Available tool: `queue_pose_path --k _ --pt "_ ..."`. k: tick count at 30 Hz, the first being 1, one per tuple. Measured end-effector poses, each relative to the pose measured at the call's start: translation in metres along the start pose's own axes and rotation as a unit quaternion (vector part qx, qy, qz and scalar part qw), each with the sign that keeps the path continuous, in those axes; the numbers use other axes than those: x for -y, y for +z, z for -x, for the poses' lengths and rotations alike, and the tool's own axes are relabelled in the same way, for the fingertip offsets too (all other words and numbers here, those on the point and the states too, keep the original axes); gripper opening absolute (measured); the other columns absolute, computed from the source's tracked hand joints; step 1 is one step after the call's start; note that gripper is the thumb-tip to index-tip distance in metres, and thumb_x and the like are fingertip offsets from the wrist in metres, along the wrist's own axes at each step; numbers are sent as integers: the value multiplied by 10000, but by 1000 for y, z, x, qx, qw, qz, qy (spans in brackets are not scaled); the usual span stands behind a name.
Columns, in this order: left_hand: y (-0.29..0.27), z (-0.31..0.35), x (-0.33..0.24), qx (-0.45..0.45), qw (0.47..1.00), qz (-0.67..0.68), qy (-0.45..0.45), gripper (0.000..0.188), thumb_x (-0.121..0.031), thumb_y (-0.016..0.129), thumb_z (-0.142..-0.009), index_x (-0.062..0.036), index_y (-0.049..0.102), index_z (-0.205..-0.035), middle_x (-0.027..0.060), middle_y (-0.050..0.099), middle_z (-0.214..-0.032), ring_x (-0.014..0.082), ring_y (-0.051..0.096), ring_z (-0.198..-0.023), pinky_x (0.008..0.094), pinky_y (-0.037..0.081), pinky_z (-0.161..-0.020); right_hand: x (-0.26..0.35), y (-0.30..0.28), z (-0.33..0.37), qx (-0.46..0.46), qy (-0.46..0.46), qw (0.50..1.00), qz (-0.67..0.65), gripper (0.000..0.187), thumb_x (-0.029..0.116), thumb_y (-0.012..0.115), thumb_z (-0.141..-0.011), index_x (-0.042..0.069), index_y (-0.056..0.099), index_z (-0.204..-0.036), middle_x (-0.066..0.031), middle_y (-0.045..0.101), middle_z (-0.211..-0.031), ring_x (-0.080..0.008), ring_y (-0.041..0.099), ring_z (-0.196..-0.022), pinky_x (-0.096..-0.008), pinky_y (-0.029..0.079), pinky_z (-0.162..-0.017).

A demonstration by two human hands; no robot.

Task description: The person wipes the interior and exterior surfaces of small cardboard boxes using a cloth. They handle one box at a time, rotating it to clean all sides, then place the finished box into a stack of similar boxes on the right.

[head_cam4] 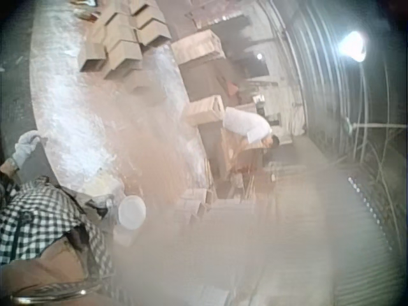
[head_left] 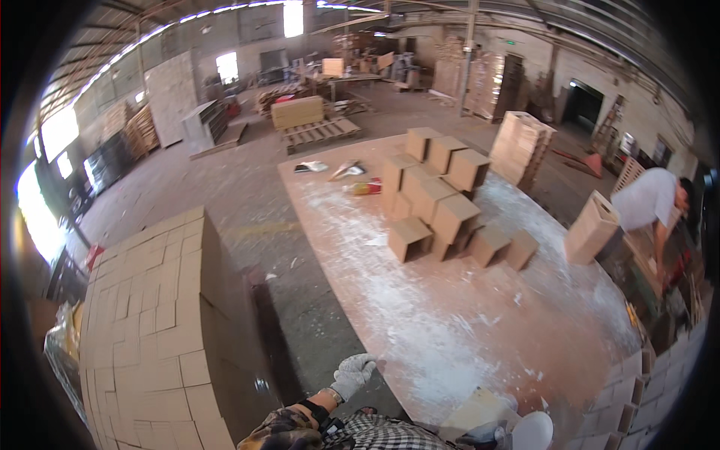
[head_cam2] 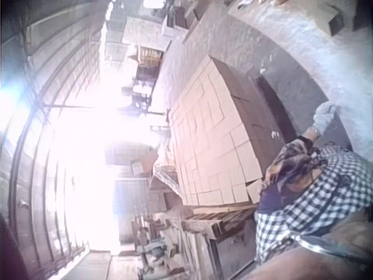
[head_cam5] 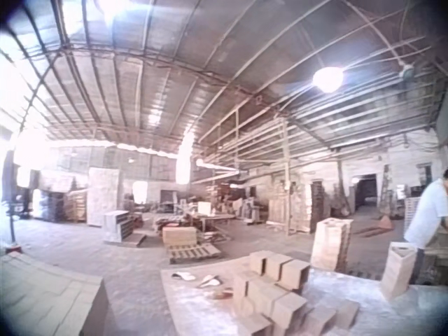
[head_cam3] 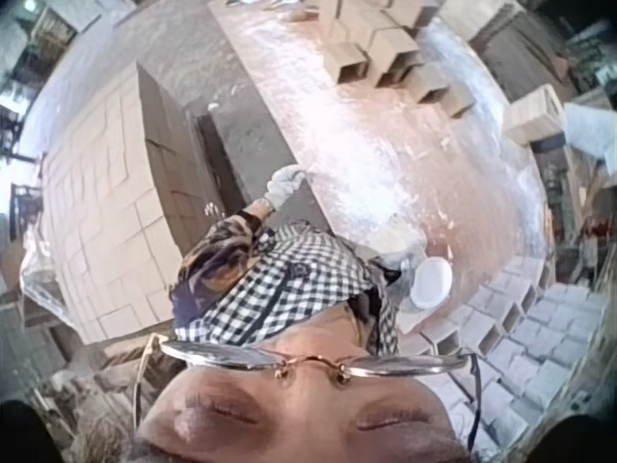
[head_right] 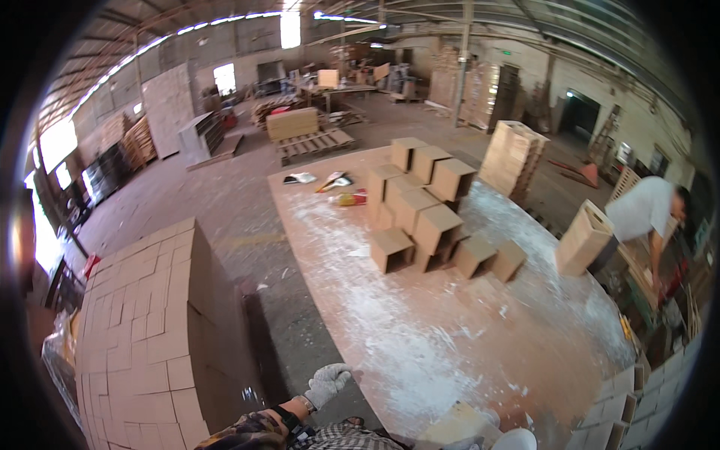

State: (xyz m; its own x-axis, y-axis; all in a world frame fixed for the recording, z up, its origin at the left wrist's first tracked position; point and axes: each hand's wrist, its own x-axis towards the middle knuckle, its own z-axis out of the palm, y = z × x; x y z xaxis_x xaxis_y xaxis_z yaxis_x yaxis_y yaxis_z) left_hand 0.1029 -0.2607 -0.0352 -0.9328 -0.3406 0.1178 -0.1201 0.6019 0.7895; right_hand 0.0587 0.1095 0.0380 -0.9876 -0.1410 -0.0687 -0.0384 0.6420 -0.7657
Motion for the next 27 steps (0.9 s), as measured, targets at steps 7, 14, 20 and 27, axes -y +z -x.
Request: queue_pose_path --k 7,14,20,27 --pt "-59 59 131 128 924 -85 -349 268 -285 610 -815 -104 672 -1002 145 662 -1028 309 610 -994 390 476 -839 48 20 -39 12 -19 999 44 216 248 546 -893 56 618 -962 -72 627 -978 -222 596 -887 -341 491 -777" --pt "-74 191 216 295 855 -403 -140 208 -101 484 -873 -73 689 -890 78 669 -990 252 631 -885 358 494 -789 44 29 -60 16 5 1000 -13 219 263 560 -881 62 633 -927 -67 636 -956 -230 601 -868 -346 495 -758" --pt "-77 148 208 302 853 -413 -106 190 -128 492 -835 -88 671 -881 68 637 -975 232 600 -915 340 472 -811 44 51 -76 7 -26 995 -96 228 281 570 -872 71 646 -918 -66 651 -932 -238 610 -856 -356 498 -753" --pt "-53 149 206 353 822 -446 6 178 -160 501 -791 -105 650 -871 56 599 -957 207 565 -949 320 447 -838 5 41 -25 -35 25 999 -28 461 307 745 -742 39 586 -1082 -139 566 -1146 -282 529 -1085 -361 421 -914"
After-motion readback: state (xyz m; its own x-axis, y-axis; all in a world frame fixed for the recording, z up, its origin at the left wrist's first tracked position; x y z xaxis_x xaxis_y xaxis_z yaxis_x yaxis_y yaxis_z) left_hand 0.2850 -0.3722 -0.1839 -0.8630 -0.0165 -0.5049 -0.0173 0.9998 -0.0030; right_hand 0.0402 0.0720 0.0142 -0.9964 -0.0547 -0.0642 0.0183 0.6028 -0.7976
